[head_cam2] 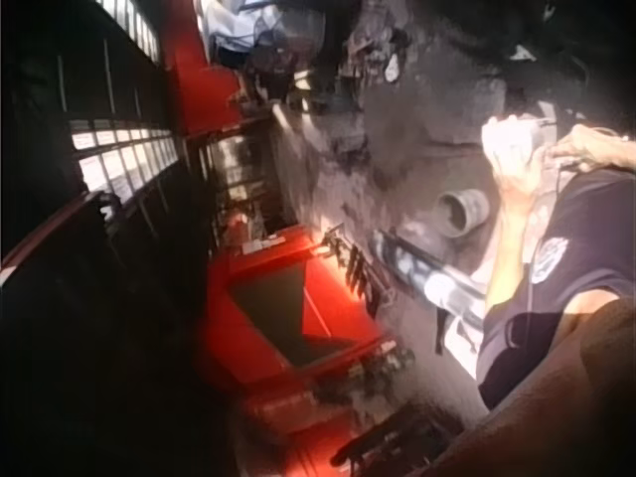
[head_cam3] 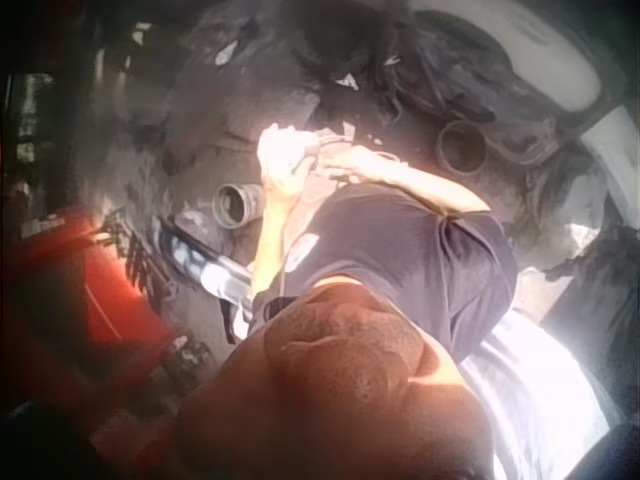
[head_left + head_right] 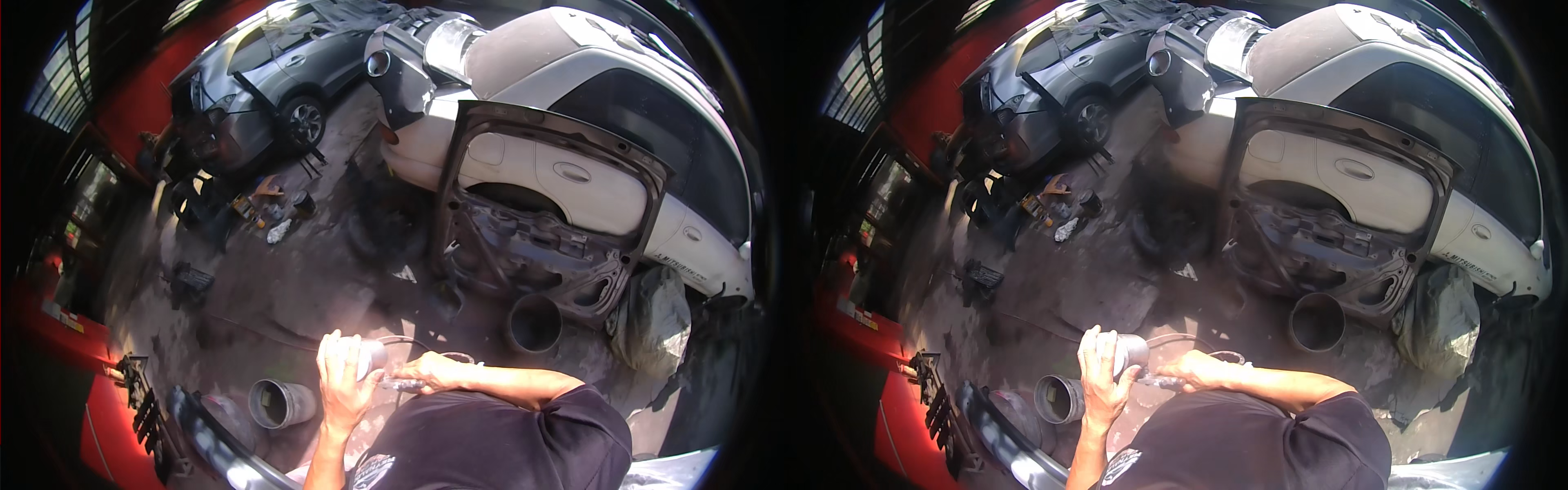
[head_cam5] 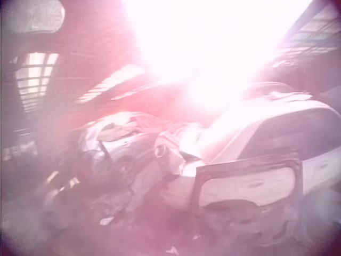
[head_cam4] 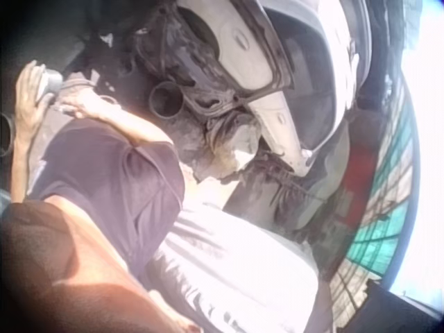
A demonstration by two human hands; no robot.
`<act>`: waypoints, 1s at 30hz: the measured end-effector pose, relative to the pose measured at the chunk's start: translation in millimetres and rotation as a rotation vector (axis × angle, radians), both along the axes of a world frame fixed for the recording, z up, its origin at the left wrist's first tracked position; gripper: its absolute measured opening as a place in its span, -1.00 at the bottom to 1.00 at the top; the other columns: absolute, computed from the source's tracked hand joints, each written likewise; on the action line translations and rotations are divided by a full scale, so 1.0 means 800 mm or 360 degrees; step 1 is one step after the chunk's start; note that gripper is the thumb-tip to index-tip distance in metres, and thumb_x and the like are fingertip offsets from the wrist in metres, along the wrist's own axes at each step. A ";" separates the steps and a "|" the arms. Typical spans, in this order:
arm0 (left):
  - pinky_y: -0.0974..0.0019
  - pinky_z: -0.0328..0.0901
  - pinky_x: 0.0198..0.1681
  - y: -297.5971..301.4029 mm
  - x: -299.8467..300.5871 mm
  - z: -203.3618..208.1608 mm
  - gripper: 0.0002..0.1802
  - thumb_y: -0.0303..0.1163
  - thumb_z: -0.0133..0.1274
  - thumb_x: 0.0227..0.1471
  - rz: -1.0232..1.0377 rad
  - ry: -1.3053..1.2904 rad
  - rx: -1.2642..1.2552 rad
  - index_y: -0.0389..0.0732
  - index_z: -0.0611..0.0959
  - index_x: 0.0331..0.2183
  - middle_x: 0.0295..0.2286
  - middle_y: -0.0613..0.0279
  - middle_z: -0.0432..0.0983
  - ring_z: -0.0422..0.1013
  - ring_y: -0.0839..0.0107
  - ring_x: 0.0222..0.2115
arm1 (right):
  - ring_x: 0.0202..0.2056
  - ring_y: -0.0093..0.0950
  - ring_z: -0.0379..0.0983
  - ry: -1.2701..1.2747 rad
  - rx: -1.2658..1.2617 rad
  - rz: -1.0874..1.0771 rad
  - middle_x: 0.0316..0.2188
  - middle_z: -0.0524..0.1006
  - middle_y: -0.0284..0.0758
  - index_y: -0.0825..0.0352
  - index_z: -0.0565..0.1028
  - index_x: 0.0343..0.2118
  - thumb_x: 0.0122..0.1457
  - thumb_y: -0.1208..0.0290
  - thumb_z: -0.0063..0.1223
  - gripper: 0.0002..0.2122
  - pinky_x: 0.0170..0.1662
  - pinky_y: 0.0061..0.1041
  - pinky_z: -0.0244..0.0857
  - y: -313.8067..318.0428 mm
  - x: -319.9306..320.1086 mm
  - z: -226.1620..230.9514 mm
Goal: The person uses a spray gun to apply paint to a car bumper. They move the spray gun back and forth across the surface, occasionally dipping it into a paint can to reload. The person also wipes the spray gun with a cloth during the process.
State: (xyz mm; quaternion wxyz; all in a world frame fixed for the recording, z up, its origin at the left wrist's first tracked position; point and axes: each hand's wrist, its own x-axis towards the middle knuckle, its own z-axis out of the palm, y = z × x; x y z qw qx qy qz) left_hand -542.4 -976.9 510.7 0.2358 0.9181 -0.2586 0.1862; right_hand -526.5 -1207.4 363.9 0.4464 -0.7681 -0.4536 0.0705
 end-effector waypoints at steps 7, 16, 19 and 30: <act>-0.09 0.18 0.27 0.008 -0.008 -0.012 -0.07 0.04 0.36 -0.01 0.0146 0.0194 -0.0569 -0.19 0.40 0.27 0.29 -0.19 0.11 0.20 -0.15 0.24 | -0.19 -0.03 0.61 0.0107 0.0068 -0.0097 -0.21 0.65 -0.03 0.33 0.50 0.13 0.01 0.52 0.12 -0.48 -0.08 -0.16 0.49 0.011 0.003 0.028; 0.16 0.38 0.07 0.059 -0.039 -0.146 -0.18 0.03 0.19 0.22 0.0783 0.0593 -0.1395 -0.19 0.33 0.32 0.16 0.10 0.35 0.39 0.23 0.09 | -0.04 -0.07 0.59 0.0155 0.0095 -0.0199 -0.03 0.60 0.00 0.31 0.45 0.22 -0.07 0.61 0.16 -0.35 0.05 -0.21 0.48 -0.006 0.008 0.016; 0.28 0.44 -0.15 0.091 -0.077 -0.273 -0.41 -0.16 0.17 0.26 0.1000 0.1454 -0.1286 -0.17 0.47 0.22 -0.10 0.20 0.56 0.49 0.42 -0.15 | -0.04 -0.04 0.58 0.0225 0.0019 -0.0245 -0.05 0.61 0.01 0.33 0.48 0.19 -0.04 0.60 0.14 -0.40 0.09 -0.19 0.45 -0.004 0.012 0.007; 0.29 0.43 -0.15 0.081 -0.219 -0.491 -0.51 -0.17 0.13 0.28 0.0782 0.2137 -0.0909 -0.16 0.55 0.15 -0.16 0.18 0.60 0.50 0.43 -0.18 | -0.06 -0.03 0.58 0.0428 -0.0127 -0.0091 -0.04 0.59 0.02 0.39 0.49 0.14 -0.16 0.67 0.06 -0.37 0.03 -0.24 0.50 -0.009 0.031 0.032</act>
